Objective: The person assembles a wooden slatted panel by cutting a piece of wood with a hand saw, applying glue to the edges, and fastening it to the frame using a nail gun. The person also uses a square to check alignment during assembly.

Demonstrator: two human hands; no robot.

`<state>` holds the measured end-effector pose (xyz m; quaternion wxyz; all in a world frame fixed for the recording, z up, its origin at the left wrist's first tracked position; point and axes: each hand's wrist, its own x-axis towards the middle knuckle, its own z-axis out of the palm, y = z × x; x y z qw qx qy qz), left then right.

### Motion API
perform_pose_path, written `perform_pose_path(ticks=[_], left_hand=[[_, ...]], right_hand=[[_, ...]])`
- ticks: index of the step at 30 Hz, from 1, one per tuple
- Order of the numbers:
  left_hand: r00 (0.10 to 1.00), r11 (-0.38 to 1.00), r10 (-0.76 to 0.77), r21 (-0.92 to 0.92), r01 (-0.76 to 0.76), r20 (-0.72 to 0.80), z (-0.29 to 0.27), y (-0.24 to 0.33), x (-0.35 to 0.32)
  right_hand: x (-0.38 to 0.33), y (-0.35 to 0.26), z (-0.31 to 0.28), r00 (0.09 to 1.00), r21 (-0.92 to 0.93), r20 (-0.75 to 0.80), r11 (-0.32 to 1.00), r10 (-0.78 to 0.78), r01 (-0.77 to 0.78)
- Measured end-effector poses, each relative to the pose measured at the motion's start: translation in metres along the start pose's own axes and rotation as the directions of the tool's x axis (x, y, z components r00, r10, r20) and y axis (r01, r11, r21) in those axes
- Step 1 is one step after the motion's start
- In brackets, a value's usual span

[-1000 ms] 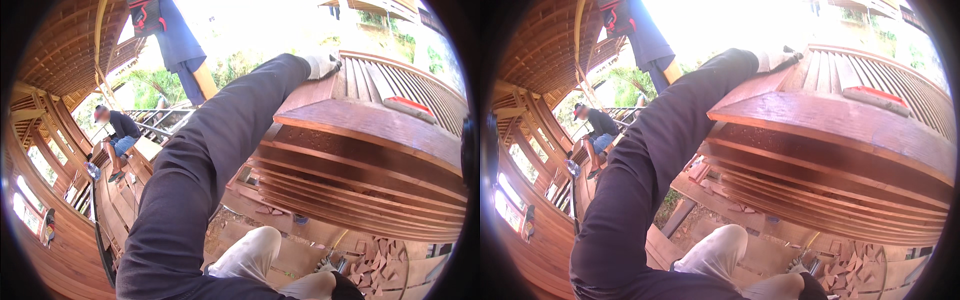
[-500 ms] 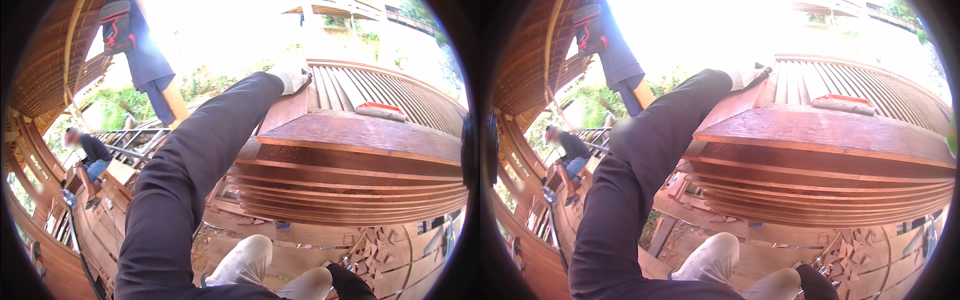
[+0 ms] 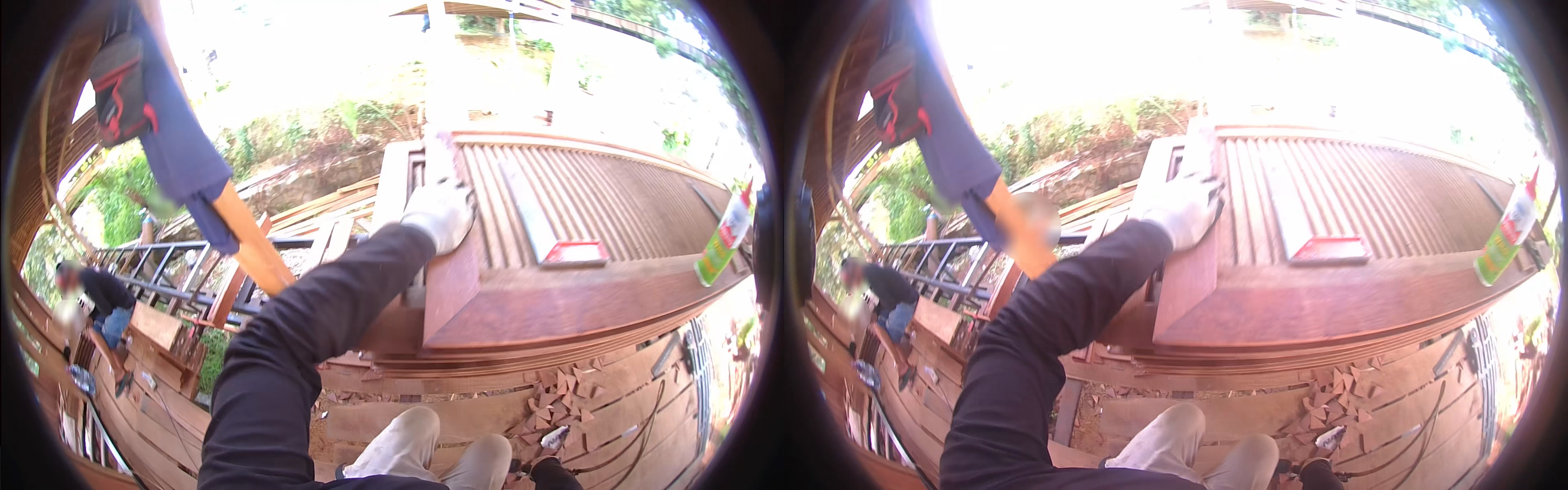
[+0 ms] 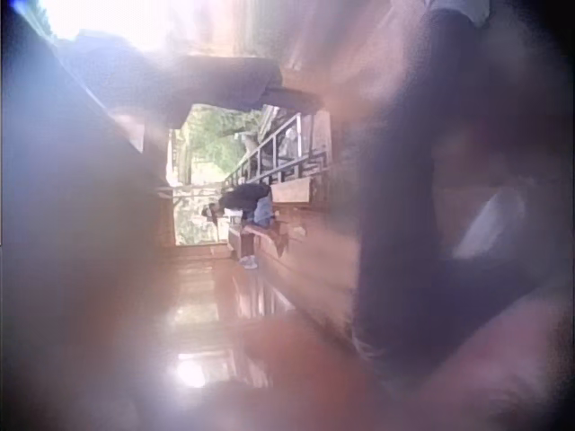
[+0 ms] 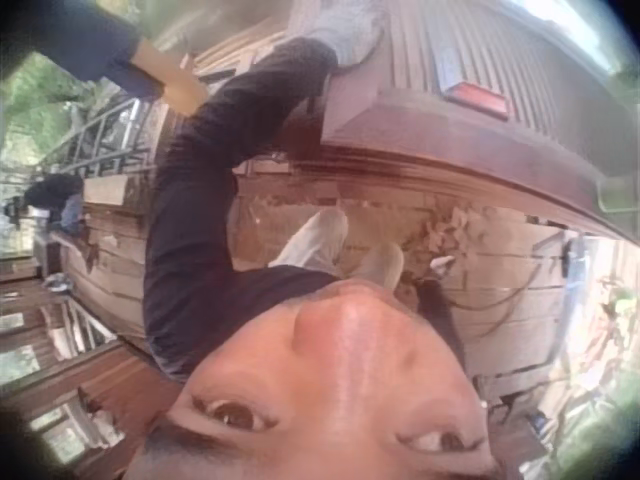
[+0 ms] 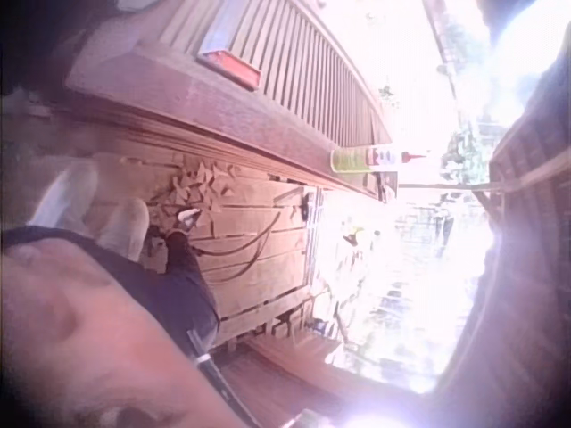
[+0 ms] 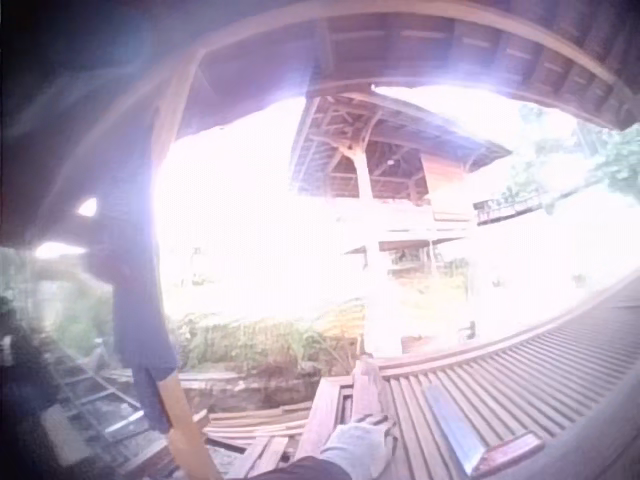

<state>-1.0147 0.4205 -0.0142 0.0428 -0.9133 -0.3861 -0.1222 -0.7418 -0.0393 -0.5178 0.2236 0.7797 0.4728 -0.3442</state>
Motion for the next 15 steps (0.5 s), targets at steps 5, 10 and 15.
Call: perform_pose_path(ticks=[5, 10, 15], left_hand=[[0.994, 0.981, -0.081, -0.185, 0.066, -0.074, 0.008, -0.002, 0.002], [0.989, 0.958, -0.145, -0.252, 0.134, -0.026, 0.016, 0.000, 0.009], [0.976, 0.949, -0.216, -0.236, 0.209, -0.001, 0.027, -0.002, 0.010]], right_hand=[[-0.133, 0.021, -0.041, 0.980, 0.190, 0.043, 0.961, 0.197, -0.201], [-0.243, 0.038, -0.077, 0.942, 0.579, 0.069, 0.755, 0.330, -0.307], [-0.369, 0.023, -0.140, 0.957, 0.998, 0.033, 0.047, 0.289, -0.049]])
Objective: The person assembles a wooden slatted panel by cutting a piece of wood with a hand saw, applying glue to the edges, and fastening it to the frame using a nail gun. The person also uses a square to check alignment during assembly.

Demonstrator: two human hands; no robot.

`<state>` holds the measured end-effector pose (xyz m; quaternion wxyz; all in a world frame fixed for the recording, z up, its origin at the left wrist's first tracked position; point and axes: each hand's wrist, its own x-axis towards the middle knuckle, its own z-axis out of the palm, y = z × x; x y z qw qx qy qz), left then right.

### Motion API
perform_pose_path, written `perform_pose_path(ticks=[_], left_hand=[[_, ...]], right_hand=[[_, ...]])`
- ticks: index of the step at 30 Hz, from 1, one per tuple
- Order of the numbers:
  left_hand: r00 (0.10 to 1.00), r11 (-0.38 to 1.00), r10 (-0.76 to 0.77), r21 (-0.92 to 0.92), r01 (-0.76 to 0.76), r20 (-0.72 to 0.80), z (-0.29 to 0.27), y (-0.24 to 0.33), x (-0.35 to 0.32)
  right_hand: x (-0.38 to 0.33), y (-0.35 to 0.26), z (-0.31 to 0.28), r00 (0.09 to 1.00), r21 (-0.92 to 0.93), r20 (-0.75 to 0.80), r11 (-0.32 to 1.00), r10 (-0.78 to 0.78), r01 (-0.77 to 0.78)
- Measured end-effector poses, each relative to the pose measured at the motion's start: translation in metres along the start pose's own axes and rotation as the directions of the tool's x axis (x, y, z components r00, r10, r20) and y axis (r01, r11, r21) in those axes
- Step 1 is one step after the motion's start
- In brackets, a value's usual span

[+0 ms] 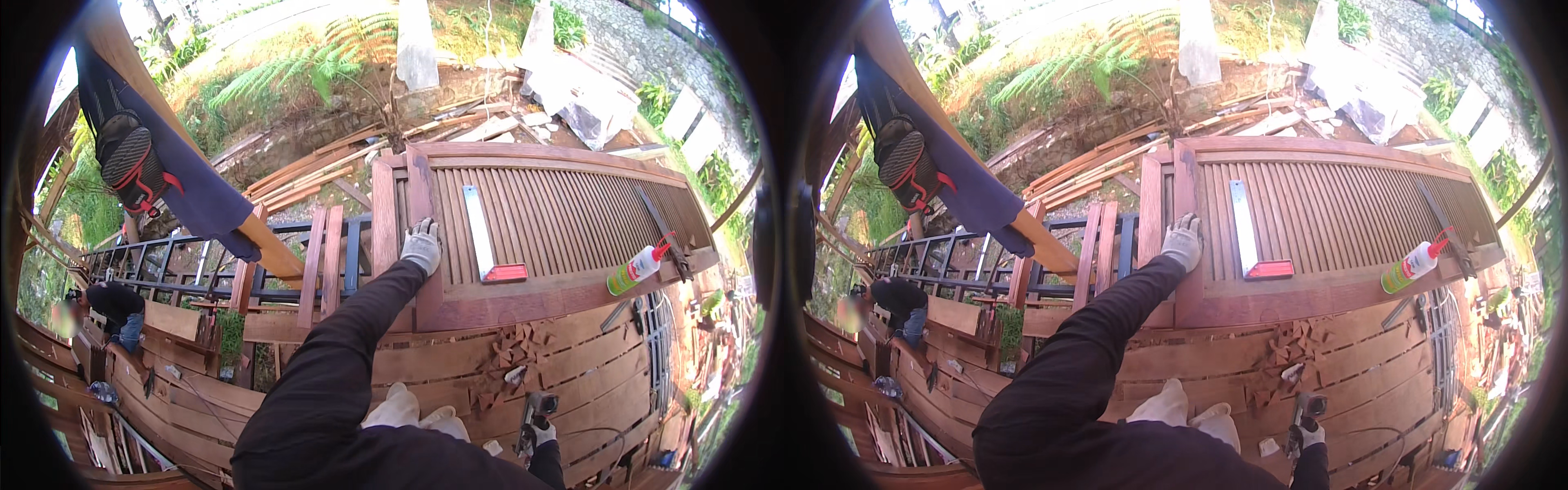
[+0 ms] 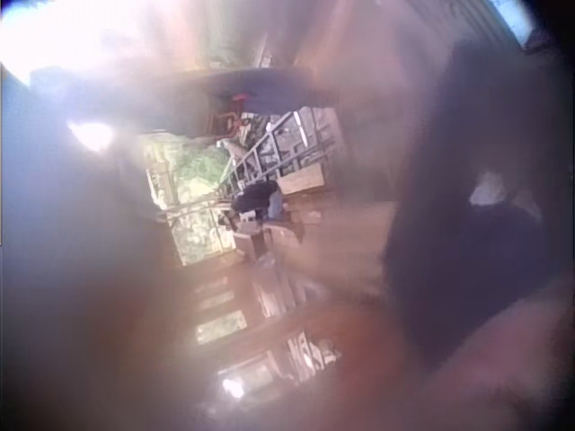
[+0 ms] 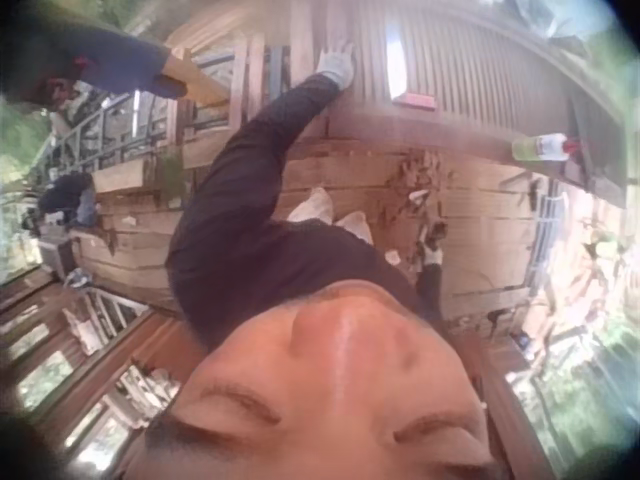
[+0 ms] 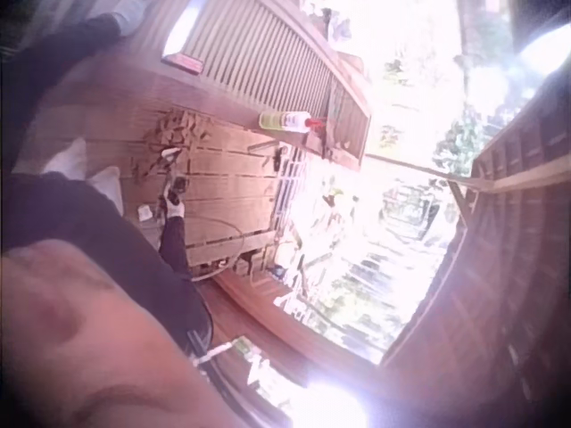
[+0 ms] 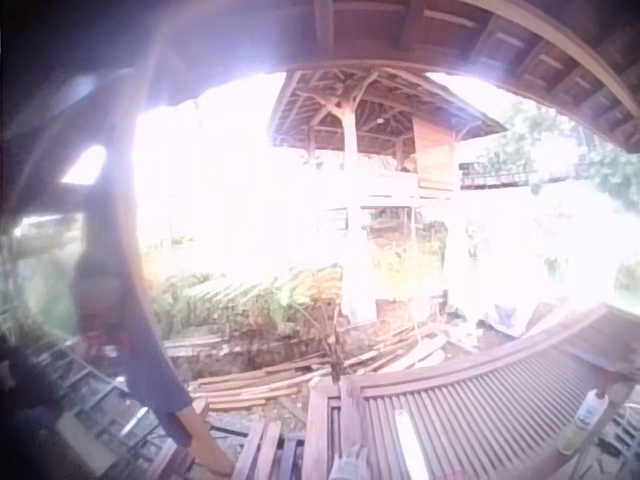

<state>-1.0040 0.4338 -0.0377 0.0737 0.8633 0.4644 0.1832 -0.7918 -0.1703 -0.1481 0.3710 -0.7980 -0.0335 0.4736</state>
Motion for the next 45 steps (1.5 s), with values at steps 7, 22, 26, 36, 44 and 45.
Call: perform_pose_path(ticks=[7, 22, 26, 36, 44, 45], left_hand=[[0.989, 0.999, -0.007, -0.046, 0.014, 0.145, -0.013, -0.001, 0.010], [0.736, 0.941, 0.301, -0.062, -0.333, 0.606, -0.094, -0.022, 0.038], [0.726, 0.948, 0.268, -0.039, -0.316, 0.634, -0.100, -0.020, 0.040], [0.755, 0.955, 0.272, -0.069, -0.289, 0.596, -0.096, -0.028, 0.038], [0.759, 0.951, 0.293, -0.095, -0.294, 0.582, -0.089, -0.028, 0.037], [0.760, 0.951, 0.294, -0.095, -0.295, 0.579, -0.089, -0.028, 0.037]], right_hand=[[-0.147, -0.162, 0.022, 0.921, 0.394, 0.190, 0.886, -0.340, 0.245], [-0.138, -0.386, 0.176, 0.847, -0.248, 0.449, 0.870, -0.285, 0.425], [-0.124, -0.397, 0.193, 0.790, -0.313, 0.560, 0.820, -0.248, 0.479], [-0.119, -0.433, 0.211, 0.789, -0.491, 0.562, 0.669, -0.246, 0.558], [-0.123, -0.428, 0.210, 0.829, -0.516, 0.507, 0.688, -0.236, 0.510], [-0.123, -0.428, 0.211, 0.825, -0.511, 0.509, 0.686, -0.244, 0.518]])
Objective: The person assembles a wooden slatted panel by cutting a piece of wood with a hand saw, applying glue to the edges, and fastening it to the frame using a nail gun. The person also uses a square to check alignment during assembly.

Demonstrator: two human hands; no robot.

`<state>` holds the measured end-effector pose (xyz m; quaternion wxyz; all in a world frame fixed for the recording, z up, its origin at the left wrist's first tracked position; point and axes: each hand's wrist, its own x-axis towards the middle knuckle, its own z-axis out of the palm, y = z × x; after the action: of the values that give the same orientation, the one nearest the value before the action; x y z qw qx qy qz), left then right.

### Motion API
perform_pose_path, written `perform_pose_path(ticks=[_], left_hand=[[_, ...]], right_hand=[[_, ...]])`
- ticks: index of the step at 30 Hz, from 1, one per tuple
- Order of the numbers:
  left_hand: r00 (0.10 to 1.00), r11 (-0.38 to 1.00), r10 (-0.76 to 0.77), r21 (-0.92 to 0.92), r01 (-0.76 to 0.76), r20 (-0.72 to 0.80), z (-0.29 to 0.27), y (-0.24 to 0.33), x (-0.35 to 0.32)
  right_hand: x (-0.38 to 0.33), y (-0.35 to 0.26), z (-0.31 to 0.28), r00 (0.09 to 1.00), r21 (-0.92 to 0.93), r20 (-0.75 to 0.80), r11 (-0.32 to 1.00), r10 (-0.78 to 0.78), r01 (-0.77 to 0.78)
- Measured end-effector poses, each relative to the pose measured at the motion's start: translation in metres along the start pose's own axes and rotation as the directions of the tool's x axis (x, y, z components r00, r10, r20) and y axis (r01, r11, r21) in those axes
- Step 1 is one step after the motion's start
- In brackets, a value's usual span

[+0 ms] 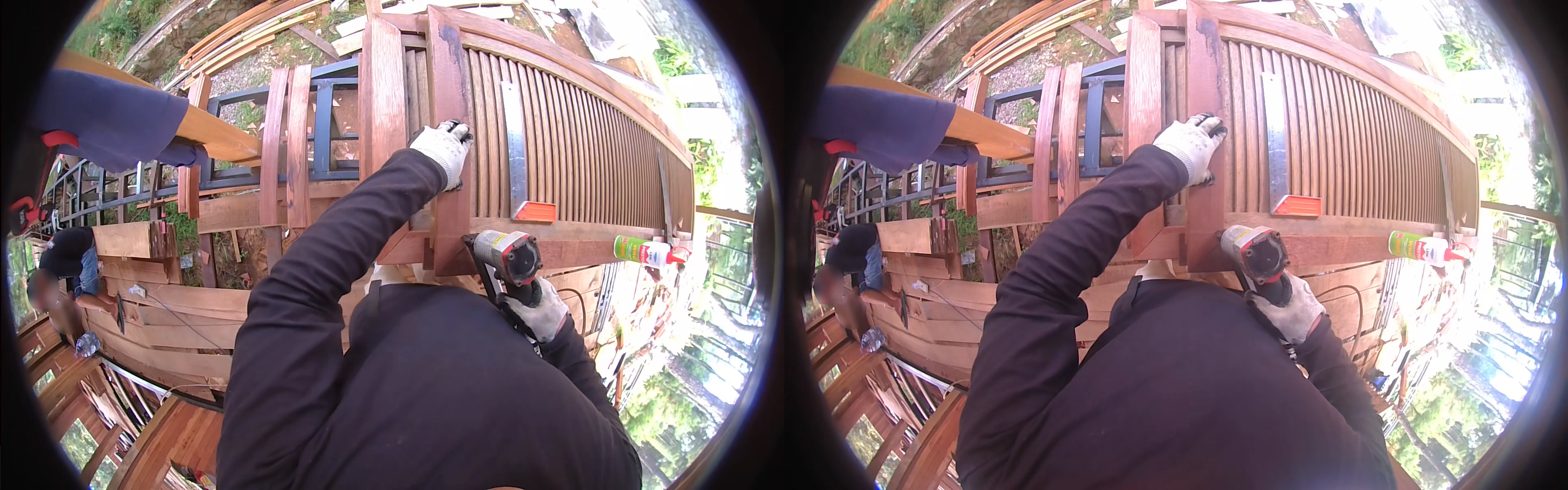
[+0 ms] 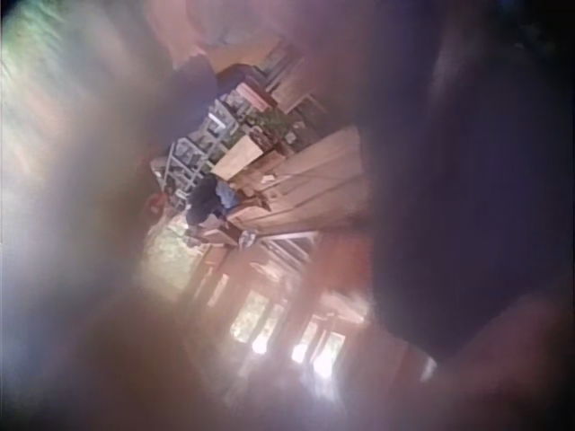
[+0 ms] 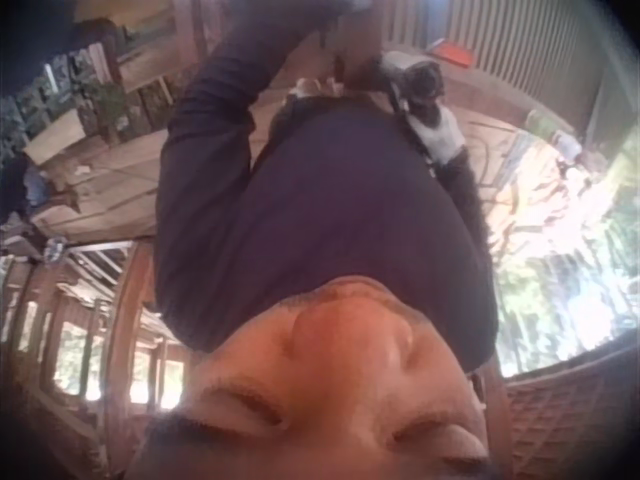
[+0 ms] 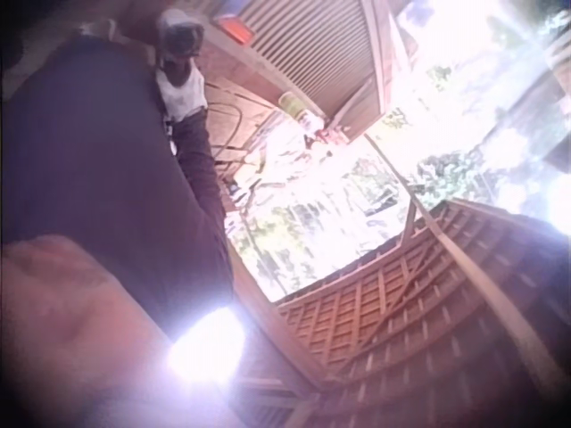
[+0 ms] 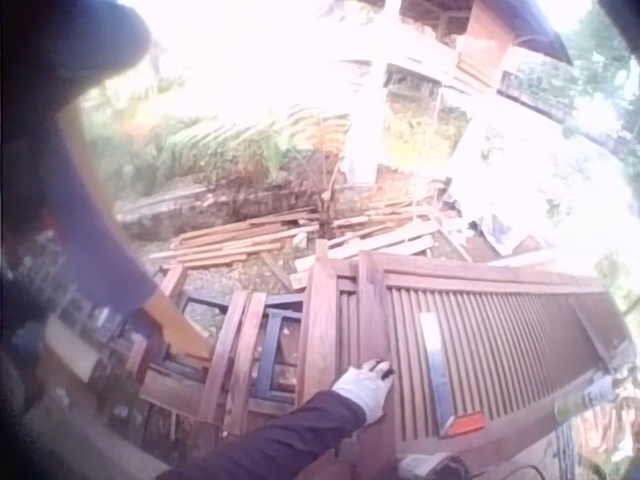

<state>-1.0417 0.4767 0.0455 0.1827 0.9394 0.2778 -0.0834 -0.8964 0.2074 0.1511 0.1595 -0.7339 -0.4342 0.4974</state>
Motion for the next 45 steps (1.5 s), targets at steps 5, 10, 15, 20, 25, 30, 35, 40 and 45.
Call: perform_pose_path(ticks=[5, 10, 15, 20, 25, 30, 35, 40, 45], left_hand=[[1.000, 1.000, -0.007, 0.001, 0.007, -0.010, 0.003, -0.002, 0.001], [1.000, 1.000, 0.003, 0.017, -0.003, -0.008, 0.002, -0.002, 0.002], [1.000, 1.000, -0.006, 0.001, 0.006, 0.006, 0.004, -0.002, 0.004], [1.000, 1.000, -0.007, 0.001, 0.007, 0.025, 0.003, -0.002, 0.004], [1.000, 1.000, -0.008, -0.017, 0.009, 0.019, 0.003, -0.003, 0.004], [1.000, 1.000, 0.003, -0.026, -0.003, -0.002, 0.005, -0.002, 0.006], [1.000, 0.993, -0.024, -0.114, 0.024, 0.001, -0.003, -0.005, 0.008], [0.829, 0.886, -0.433, -0.337, 0.319, -0.353, 0.024, -0.010, 0.036], [0.719, 0.408, -0.694, -0.802, 0.435, 0.037, 0.014, -0.027, 0.079]], right_hand=[[0.001, -0.002, 0.000, 1.000, -0.019, 0.006, 1.000, 0.002, -0.002], [0.001, 0.005, 0.003, 0.999, -0.026, -0.035, 1.000, -0.018, 0.017], [0.002, -0.010, 0.002, 0.999, -0.045, 0.035, 0.999, -0.027, 0.028], [0.011, -0.004, 0.007, 0.995, -0.132, 0.044, 0.986, -0.095, 0.100], [0.015, -0.021, 0.007, 0.992, -0.124, 0.105, 0.989, -0.065, 0.078], [0.012, -0.026, 0.005, 0.993, -0.064, 0.081, 0.994, -0.086, 0.092], [0.017, -0.043, -0.008, 1.000, 0.224, 0.011, 0.974, -0.013, 0.010], [0.046, -0.060, -0.029, 0.992, 0.492, -0.122, 0.869, 0.016, 0.047], [0.096, -0.096, -0.061, 0.992, 0.564, -0.123, 0.820, -0.035, 0.099]])
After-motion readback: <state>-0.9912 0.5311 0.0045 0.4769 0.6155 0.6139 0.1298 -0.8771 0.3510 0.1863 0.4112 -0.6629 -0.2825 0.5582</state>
